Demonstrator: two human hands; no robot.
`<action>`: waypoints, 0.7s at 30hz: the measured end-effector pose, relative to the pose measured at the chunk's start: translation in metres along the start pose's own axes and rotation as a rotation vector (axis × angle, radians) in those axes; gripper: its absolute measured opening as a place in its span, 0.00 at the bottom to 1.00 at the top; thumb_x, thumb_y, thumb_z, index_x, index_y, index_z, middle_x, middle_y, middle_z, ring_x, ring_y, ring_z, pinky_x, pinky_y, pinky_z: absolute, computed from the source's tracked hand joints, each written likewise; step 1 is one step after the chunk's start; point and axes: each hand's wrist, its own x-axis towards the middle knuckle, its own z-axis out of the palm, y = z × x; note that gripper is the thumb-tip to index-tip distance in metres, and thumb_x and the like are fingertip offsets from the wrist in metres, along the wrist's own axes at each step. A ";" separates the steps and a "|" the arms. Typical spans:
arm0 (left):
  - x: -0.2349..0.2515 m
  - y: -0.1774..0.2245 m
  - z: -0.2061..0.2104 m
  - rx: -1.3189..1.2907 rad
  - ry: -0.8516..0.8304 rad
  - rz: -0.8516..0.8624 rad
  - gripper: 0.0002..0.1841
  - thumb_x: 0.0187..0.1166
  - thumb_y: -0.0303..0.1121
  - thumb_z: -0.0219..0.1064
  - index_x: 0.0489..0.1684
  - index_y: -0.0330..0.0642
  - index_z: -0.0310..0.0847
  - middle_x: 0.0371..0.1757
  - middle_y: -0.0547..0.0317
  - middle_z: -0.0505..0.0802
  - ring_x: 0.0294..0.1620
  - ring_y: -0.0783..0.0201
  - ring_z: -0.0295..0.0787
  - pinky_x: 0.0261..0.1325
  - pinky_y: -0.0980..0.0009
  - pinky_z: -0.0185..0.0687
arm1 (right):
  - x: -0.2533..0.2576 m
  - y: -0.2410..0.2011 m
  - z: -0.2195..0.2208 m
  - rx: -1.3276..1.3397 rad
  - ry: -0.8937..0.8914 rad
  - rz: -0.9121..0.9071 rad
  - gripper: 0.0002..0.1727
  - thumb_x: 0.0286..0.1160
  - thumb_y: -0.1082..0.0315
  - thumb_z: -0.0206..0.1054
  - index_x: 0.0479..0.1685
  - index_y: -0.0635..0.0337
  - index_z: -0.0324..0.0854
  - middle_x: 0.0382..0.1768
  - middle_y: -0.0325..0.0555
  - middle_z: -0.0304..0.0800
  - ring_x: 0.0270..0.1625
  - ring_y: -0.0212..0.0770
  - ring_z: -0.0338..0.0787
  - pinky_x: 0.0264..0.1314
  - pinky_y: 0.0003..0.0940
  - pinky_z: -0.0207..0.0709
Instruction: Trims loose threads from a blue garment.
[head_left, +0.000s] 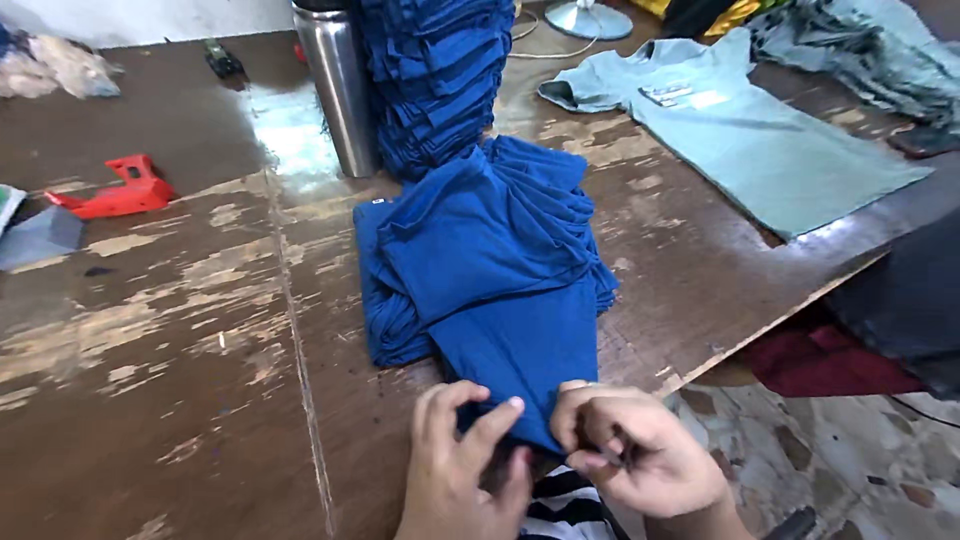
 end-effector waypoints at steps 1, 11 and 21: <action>0.001 0.002 0.005 0.008 0.006 0.017 0.17 0.75 0.50 0.71 0.60 0.62 0.86 0.59 0.62 0.83 0.68 0.66 0.74 0.74 0.72 0.66 | 0.004 -0.002 0.005 -0.023 -0.029 -0.017 0.09 0.80 0.69 0.64 0.32 0.58 0.71 0.35 0.46 0.82 0.42 0.35 0.83 0.48 0.26 0.77; 0.002 -0.010 -0.009 0.064 0.049 -0.172 0.09 0.72 0.26 0.69 0.43 0.34 0.94 0.43 0.47 0.95 0.52 0.73 0.91 0.61 0.85 0.79 | 0.016 0.013 -0.007 -0.200 0.443 -0.083 0.08 0.77 0.72 0.66 0.33 0.57 0.71 0.37 0.40 0.82 0.38 0.22 0.82 0.41 0.14 0.76; -0.009 -0.014 -0.005 -0.810 0.152 -0.417 0.23 0.77 0.27 0.73 0.67 0.67 0.82 0.56 0.82 0.96 0.56 0.78 0.93 0.62 0.75 0.88 | 0.027 0.045 0.045 -0.442 0.144 -0.132 0.04 0.69 0.75 0.67 0.33 0.64 0.77 0.56 0.61 0.87 0.64 0.51 0.87 0.72 0.38 0.79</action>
